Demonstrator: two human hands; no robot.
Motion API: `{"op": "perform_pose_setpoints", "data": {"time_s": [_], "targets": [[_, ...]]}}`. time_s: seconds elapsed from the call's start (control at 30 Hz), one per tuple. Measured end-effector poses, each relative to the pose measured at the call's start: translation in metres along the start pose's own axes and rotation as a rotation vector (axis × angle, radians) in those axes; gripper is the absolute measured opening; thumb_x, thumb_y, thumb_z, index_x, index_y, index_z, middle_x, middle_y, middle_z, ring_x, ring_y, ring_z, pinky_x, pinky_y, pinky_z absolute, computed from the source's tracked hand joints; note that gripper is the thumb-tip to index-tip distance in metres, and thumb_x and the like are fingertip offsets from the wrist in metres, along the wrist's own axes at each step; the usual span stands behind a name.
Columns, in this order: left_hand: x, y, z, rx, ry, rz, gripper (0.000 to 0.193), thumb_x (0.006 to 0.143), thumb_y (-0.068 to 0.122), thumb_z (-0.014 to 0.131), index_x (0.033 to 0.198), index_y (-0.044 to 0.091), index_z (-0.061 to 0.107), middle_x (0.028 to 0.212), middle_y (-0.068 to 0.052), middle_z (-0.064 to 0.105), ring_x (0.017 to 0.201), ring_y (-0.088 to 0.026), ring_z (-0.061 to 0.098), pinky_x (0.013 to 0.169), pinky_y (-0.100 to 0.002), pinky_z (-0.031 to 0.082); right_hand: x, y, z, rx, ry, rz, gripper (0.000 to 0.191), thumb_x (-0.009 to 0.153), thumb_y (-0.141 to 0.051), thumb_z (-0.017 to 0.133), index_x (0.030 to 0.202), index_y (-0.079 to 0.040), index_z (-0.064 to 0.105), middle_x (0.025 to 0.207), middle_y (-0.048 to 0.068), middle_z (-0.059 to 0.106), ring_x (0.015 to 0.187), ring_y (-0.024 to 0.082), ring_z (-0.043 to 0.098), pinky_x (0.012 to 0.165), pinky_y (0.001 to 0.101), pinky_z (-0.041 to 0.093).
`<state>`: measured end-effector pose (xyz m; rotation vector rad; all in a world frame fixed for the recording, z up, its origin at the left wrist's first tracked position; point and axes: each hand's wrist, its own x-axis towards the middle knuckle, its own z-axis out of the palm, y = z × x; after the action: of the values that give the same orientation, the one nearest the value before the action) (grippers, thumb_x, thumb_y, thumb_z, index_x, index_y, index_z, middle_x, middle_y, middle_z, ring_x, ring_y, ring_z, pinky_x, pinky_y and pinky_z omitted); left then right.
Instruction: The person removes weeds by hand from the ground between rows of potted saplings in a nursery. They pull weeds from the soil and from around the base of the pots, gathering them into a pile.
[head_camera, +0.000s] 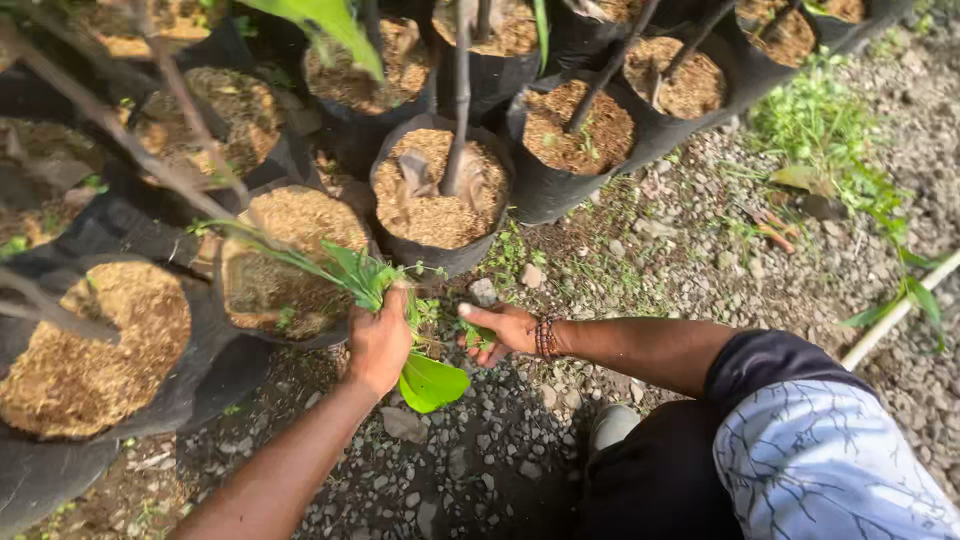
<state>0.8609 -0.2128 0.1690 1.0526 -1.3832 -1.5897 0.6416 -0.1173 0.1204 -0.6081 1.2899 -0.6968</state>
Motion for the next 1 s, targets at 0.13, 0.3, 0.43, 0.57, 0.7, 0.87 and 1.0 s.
{"op": "perform_pose_setpoints", "data": {"time_s": [0.13,0.3,0.43,0.57,0.7,0.87,1.0], "targets": [[0.013,-0.006,0.131,0.218,0.037,0.207,0.027,0.105,0.024,0.057,0.101,-0.002,0.062,0.089,-0.008,0.063,0.080,-0.019,0.058,0.071,-0.041,0.046,-0.048,0.039,-0.078,0.229,0.012,-0.017,0.120,0.082,-0.086,0.043,0.158,0.002,0.016,0.147,0.024,0.050,0.107,0.035,0.070,0.092,0.0585,0.059],[0.001,-0.053,0.239,0.519,-0.153,0.220,0.029,0.102,0.023,0.058,0.095,-0.003,0.067,0.088,-0.018,0.071,0.083,-0.030,0.066,0.075,-0.045,0.049,-0.077,0.085,-0.141,0.653,-0.047,-0.156,0.128,0.072,-0.096,0.029,0.163,-0.007,0.012,0.155,0.019,0.035,0.128,0.045,0.051,0.099,0.0700,0.045],[-0.003,-0.092,0.282,1.080,-0.415,-0.128,0.032,0.098,0.029,0.058,0.110,0.000,0.064,0.096,-0.023,0.071,0.083,-0.036,0.070,0.076,-0.048,0.054,-0.064,0.122,-0.193,0.730,-0.064,-0.183,0.102,0.078,-0.083,0.047,0.143,-0.006,0.032,0.131,0.011,0.042,0.111,0.035,0.051,0.086,0.0602,0.044],[0.014,-0.105,0.352,1.185,-0.586,-0.035,0.031,0.099,0.027,0.060,0.121,0.005,0.064,0.109,-0.020,0.070,0.098,-0.039,0.067,0.084,-0.052,0.052,-0.058,0.135,-0.239,0.175,0.176,-0.126,0.074,0.101,-0.061,0.074,0.106,0.013,0.067,0.085,0.014,0.054,0.071,0.025,0.054,0.058,0.0414,0.042],[0.007,-0.084,0.415,1.101,-0.863,0.205,0.071,0.070,0.029,0.085,0.128,0.001,0.053,0.118,-0.023,0.064,0.112,-0.039,0.062,0.094,-0.047,0.051,-0.085,0.145,-0.284,0.546,0.430,-0.377,0.048,0.089,-0.048,0.078,0.105,-0.004,0.070,0.087,0.005,0.072,0.067,0.012,0.066,0.059,0.0288,0.056],[0.000,-0.044,0.473,0.690,-1.042,0.385,0.090,0.073,0.021,0.081,0.151,0.002,0.040,0.146,-0.028,0.048,0.134,-0.041,0.050,0.109,-0.046,0.043,-0.166,0.134,-0.418,0.059,0.682,-0.187,0.042,0.096,-0.041,0.076,0.103,0.000,0.078,0.071,0.014,0.062,0.055,0.020,0.055,0.052,0.0339,0.047],[0.021,-0.025,0.510,0.406,-0.983,0.498,0.082,0.083,0.013,0.075,0.153,-0.004,0.036,0.157,-0.027,0.043,0.146,-0.042,0.044,0.120,-0.045,0.034,-0.255,0.062,-0.587,0.613,0.715,-0.506,0.048,0.088,-0.030,0.077,0.122,0.000,0.060,0.114,0.017,0.070,0.093,0.029,0.068,0.077,0.0451,0.062]]}}
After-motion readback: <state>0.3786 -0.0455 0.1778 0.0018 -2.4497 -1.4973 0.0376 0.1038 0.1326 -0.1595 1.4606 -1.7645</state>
